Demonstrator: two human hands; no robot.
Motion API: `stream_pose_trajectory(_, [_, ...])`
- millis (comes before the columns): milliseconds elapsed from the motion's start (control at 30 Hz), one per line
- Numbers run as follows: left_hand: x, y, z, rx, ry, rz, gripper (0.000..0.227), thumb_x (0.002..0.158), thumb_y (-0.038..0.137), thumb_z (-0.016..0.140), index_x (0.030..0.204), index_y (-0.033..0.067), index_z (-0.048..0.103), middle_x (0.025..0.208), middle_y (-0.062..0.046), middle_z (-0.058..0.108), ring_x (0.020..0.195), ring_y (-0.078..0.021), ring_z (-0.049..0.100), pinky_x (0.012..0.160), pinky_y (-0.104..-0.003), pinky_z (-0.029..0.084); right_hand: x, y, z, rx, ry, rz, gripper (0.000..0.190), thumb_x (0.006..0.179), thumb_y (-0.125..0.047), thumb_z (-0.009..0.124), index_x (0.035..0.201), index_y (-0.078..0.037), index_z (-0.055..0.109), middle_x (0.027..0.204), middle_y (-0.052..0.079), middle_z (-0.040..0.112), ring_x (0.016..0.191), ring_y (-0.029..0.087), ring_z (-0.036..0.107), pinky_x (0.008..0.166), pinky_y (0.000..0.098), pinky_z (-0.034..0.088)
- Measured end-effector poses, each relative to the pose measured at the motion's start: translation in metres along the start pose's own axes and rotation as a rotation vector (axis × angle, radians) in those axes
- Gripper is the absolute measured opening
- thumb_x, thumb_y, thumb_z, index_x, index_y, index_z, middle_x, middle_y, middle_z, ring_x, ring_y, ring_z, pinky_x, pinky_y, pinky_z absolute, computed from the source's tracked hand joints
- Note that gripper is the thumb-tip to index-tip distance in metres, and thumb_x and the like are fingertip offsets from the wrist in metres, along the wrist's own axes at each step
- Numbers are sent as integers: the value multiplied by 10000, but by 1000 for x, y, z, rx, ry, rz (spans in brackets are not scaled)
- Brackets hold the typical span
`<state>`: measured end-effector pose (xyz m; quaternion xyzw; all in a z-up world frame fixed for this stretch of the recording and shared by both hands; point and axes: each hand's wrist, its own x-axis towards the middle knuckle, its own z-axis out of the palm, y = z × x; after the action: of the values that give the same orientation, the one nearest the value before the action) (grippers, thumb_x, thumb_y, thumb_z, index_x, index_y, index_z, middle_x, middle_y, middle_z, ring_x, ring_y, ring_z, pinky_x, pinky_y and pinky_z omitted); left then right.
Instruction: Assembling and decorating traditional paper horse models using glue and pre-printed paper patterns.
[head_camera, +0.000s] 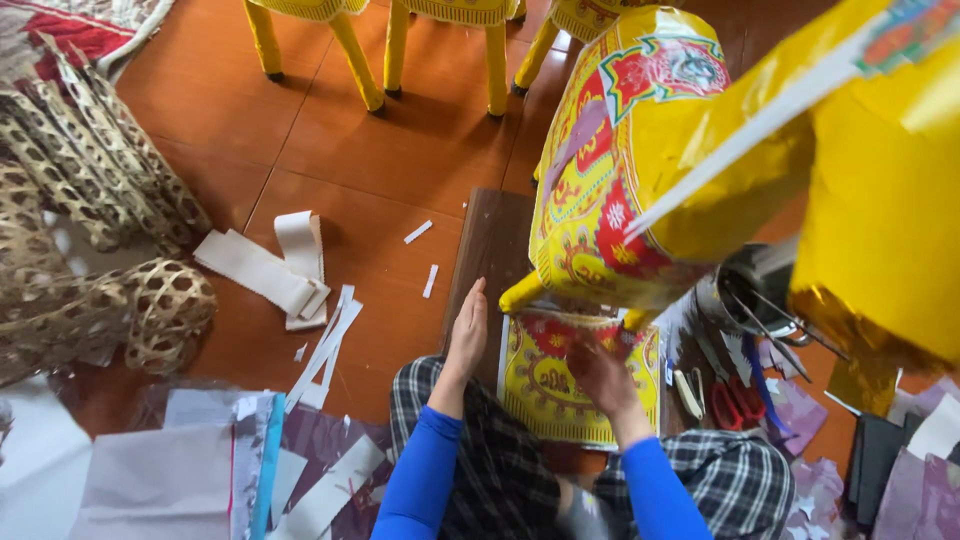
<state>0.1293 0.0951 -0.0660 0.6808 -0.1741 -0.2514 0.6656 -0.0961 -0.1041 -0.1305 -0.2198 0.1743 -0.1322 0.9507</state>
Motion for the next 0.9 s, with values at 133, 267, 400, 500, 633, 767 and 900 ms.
stream_pose_trajectory(133, [-37, 10, 0, 92, 15, -41, 586, 1094, 438, 384, 1532, 53, 440, 1588, -154, 481, 1487, -264, 425, 1198, -378, 357, -113, -2, 11, -244, 296, 221, 421, 999, -296, 472, 1344, -76, 567, 1242, 76, 713, 1055, 252, 674, 922, 414, 530])
stream_pose_trajectory(267, [-73, 13, 14, 166, -84, -105, 530, 1052, 374, 476, 1474, 56, 524, 1443, -139, 608, 1332, -257, 584, 1067, -372, 486, -179, 7, 0, -375, 329, 327, 398, 1037, -244, 485, 1379, -68, 585, 1133, 97, 726, 979, 199, 686, 781, 341, 538])
stream_pose_trajectory(400, [-109, -8, 35, -115, -250, -70, 475, 1044, 309, 559, 1422, 21, 574, 1402, -123, 644, 1279, -226, 628, 1058, -345, 508, -166, 18, -38, -457, 280, 256, 367, 1045, -213, 522, 1360, -36, 586, 1076, 100, 729, 913, 185, 681, 741, 312, 529])
stream_pose_trajectory(500, [-137, -15, 48, -317, -350, -297, 477, 1049, 321, 552, 1415, 18, 592, 1334, -147, 687, 1209, -229, 662, 1017, -364, 526, -142, 20, -64, -480, 272, 193, 329, 1047, -222, 536, 1328, -58, 585, 999, 94, 702, 865, 194, 685, 741, 313, 553])
stream_pose_trajectory(633, [-150, -7, 47, -400, -407, -333, 488, 1052, 322, 577, 1419, 0, 591, 1293, -143, 678, 1171, -231, 658, 1016, -375, 523, -143, 20, -68, -529, 288, 228, 314, 1051, -227, 545, 1310, -60, 597, 981, 90, 702, 839, 189, 671, 726, 311, 543])
stream_pose_trajectory(767, [-128, 87, 37, -176, -311, -86, 658, 1025, 392, 554, 1563, 56, 381, 1561, -186, 452, 1389, -299, 506, 1138, -449, 445, -148, 19, -54, -591, 279, 223, 324, 1042, -215, 548, 1318, -50, 588, 996, 94, 702, 859, 191, 683, 736, 322, 548])
stream_pose_trajectory(900, [-39, 107, 25, -287, 52, 177, 826, 992, 425, 623, 1617, 29, 254, 1686, -205, 280, 1547, -318, 301, 1260, -477, 263, -144, 19, -54, -692, 311, 208, 332, 1041, -208, 526, 1323, -43, 580, 1002, 101, 707, 848, 199, 678, 736, 321, 548])
